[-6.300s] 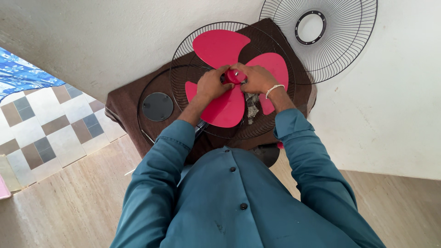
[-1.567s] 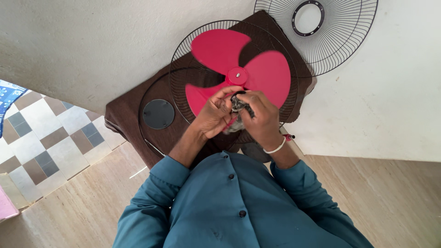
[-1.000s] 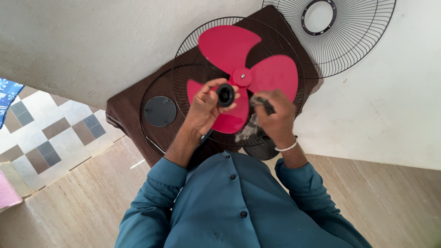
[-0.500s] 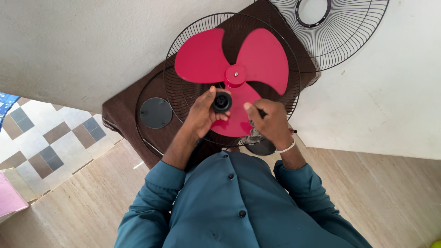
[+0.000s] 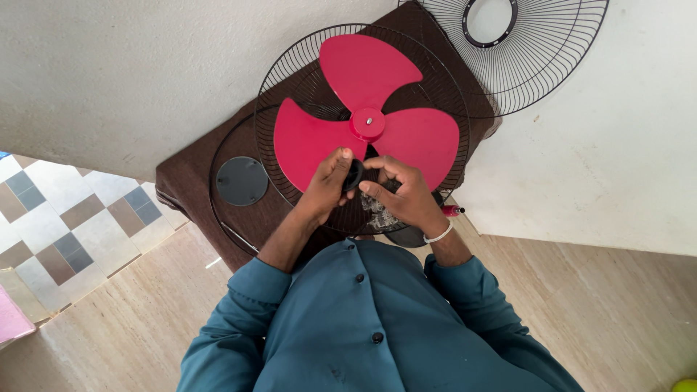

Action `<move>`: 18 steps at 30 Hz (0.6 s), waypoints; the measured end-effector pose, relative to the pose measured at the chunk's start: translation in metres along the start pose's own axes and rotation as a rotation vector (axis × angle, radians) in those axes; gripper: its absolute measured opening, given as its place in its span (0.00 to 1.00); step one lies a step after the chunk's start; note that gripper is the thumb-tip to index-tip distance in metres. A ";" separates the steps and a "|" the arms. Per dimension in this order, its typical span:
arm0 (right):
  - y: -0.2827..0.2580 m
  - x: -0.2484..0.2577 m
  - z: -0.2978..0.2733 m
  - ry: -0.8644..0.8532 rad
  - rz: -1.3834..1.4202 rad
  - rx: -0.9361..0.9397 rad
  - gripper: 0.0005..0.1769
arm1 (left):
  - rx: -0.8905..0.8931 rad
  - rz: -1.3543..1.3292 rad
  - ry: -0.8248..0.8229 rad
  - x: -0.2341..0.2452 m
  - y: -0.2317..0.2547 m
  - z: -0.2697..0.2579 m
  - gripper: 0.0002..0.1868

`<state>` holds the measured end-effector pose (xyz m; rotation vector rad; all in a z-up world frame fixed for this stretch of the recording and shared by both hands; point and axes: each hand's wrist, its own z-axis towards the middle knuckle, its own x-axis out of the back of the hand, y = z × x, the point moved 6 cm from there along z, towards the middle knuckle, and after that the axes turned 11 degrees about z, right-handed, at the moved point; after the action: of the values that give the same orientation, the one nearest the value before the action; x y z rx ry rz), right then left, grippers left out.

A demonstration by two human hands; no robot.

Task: The person cleans the central hub of a standing fan with a cloth, then picks up a pink fan blade and mounts it onto the hub. They secure the blade with a black cap and tighten it by hand.

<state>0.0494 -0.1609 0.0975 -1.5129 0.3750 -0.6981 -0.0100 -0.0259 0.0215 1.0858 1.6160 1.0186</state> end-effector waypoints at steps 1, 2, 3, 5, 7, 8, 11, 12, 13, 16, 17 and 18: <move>0.001 -0.001 0.000 -0.008 0.033 0.023 0.24 | -0.004 -0.055 -0.013 -0.001 0.000 -0.001 0.19; 0.003 -0.002 0.000 -0.007 0.059 0.029 0.25 | -0.029 -0.091 -0.029 -0.002 0.002 -0.003 0.20; 0.004 -0.005 0.000 -0.009 0.085 0.034 0.27 | -0.054 -0.129 -0.043 -0.004 0.003 -0.005 0.21; 0.005 -0.009 -0.001 -0.009 0.139 0.053 0.27 | -0.070 -0.141 -0.049 -0.006 0.002 -0.008 0.23; 0.006 -0.012 -0.004 -0.016 0.186 0.075 0.26 | -0.058 -0.103 -0.029 -0.007 -0.003 -0.008 0.25; 0.009 -0.013 -0.005 0.023 0.154 0.055 0.25 | -0.114 -0.050 -0.018 -0.007 -0.002 -0.006 0.24; 0.016 -0.010 -0.010 0.080 0.056 0.025 0.25 | -0.300 0.067 0.056 -0.012 -0.002 -0.002 0.24; 0.016 -0.008 -0.010 0.093 0.041 0.032 0.25 | -0.357 0.103 0.080 -0.013 -0.001 -0.001 0.24; 0.018 -0.011 -0.011 0.116 0.040 0.038 0.24 | -0.403 0.154 0.098 -0.012 -0.002 -0.005 0.25; 0.017 -0.011 -0.013 0.060 0.045 0.066 0.23 | -0.413 0.122 0.066 -0.015 -0.002 -0.005 0.23; 0.019 -0.008 -0.012 0.083 -0.006 0.035 0.23 | -0.421 0.170 0.091 -0.015 0.000 -0.004 0.21; 0.019 -0.003 -0.011 0.106 -0.057 0.004 0.23 | -0.429 0.218 0.117 -0.014 0.004 -0.004 0.19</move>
<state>0.0443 -0.1691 0.0777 -1.4914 0.4119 -0.8259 -0.0102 -0.0389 0.0291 0.9311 1.2999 1.5167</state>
